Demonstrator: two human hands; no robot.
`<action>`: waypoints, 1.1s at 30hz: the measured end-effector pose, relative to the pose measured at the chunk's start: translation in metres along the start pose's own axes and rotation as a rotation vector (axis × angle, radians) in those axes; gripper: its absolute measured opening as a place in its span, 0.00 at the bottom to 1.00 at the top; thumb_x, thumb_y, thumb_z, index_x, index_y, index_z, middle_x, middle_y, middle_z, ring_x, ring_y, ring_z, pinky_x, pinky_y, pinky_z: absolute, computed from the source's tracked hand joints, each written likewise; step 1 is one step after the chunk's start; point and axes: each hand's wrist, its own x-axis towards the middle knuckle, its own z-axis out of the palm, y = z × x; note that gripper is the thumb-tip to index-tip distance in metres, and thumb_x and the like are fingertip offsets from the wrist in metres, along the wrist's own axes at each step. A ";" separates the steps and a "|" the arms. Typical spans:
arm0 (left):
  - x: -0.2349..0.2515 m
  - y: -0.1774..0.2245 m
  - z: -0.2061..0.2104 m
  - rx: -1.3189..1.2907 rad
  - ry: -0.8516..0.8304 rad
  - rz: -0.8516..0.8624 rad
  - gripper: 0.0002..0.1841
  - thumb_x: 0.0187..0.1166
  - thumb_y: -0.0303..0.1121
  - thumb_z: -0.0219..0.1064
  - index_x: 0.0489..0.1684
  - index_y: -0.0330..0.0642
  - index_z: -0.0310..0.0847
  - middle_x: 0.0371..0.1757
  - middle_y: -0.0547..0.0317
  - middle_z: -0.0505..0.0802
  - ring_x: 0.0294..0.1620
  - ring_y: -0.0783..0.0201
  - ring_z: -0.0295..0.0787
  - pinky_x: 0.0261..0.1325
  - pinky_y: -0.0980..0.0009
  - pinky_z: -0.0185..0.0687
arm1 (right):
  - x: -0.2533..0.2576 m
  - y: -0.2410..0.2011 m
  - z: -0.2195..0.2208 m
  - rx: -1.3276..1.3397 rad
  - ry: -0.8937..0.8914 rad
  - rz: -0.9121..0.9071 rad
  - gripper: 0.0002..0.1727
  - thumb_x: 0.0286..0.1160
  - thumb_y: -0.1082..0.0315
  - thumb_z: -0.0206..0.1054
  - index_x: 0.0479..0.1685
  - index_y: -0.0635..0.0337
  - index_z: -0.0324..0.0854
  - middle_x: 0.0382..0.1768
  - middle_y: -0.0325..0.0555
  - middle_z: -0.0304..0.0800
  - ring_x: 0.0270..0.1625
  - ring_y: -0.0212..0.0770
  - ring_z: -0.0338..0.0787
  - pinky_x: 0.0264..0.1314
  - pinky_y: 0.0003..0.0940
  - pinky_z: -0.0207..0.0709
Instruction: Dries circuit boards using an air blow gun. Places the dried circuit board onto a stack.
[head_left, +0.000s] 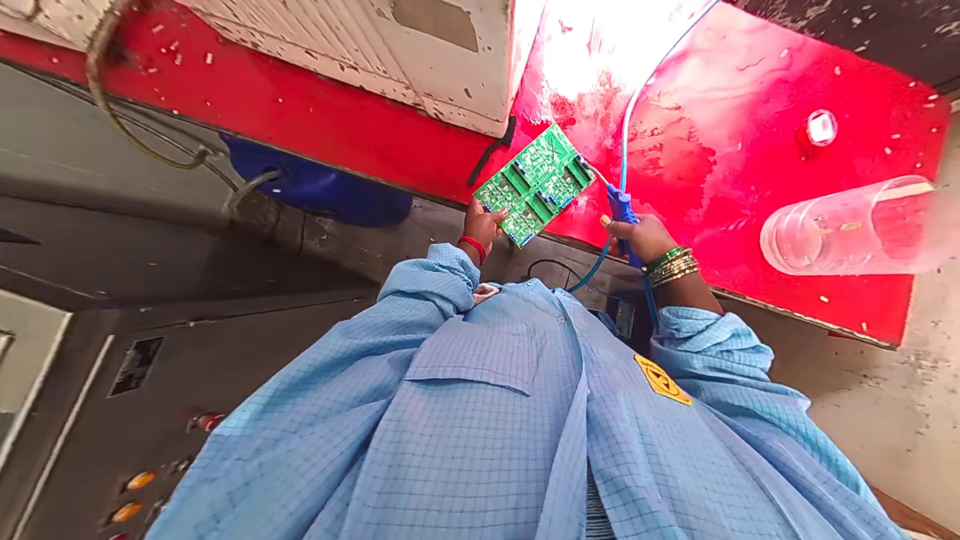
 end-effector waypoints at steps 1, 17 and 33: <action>-0.001 0.000 0.001 0.004 0.003 0.000 0.35 0.79 0.16 0.64 0.86 0.40 0.51 0.70 0.38 0.79 0.54 0.53 0.88 0.51 0.59 0.88 | 0.002 -0.006 -0.001 0.013 0.002 -0.002 0.18 0.82 0.53 0.69 0.48 0.62 0.82 0.22 0.35 0.82 0.22 0.29 0.81 0.31 0.27 0.79; -0.007 0.030 0.011 0.186 -0.030 0.183 0.40 0.74 0.12 0.66 0.87 0.34 0.49 0.78 0.35 0.75 0.69 0.49 0.84 0.65 0.54 0.86 | -0.002 -0.007 -0.010 0.021 -0.021 -0.024 0.16 0.82 0.54 0.69 0.44 0.60 0.82 0.21 0.33 0.80 0.22 0.28 0.81 0.31 0.27 0.79; -0.005 0.029 0.012 0.153 0.007 0.111 0.38 0.76 0.13 0.65 0.86 0.34 0.50 0.77 0.34 0.75 0.67 0.48 0.85 0.62 0.54 0.88 | -0.035 0.024 0.009 -0.132 -0.128 -0.027 0.16 0.82 0.57 0.69 0.50 0.64 0.84 0.27 0.38 0.85 0.27 0.29 0.82 0.35 0.29 0.78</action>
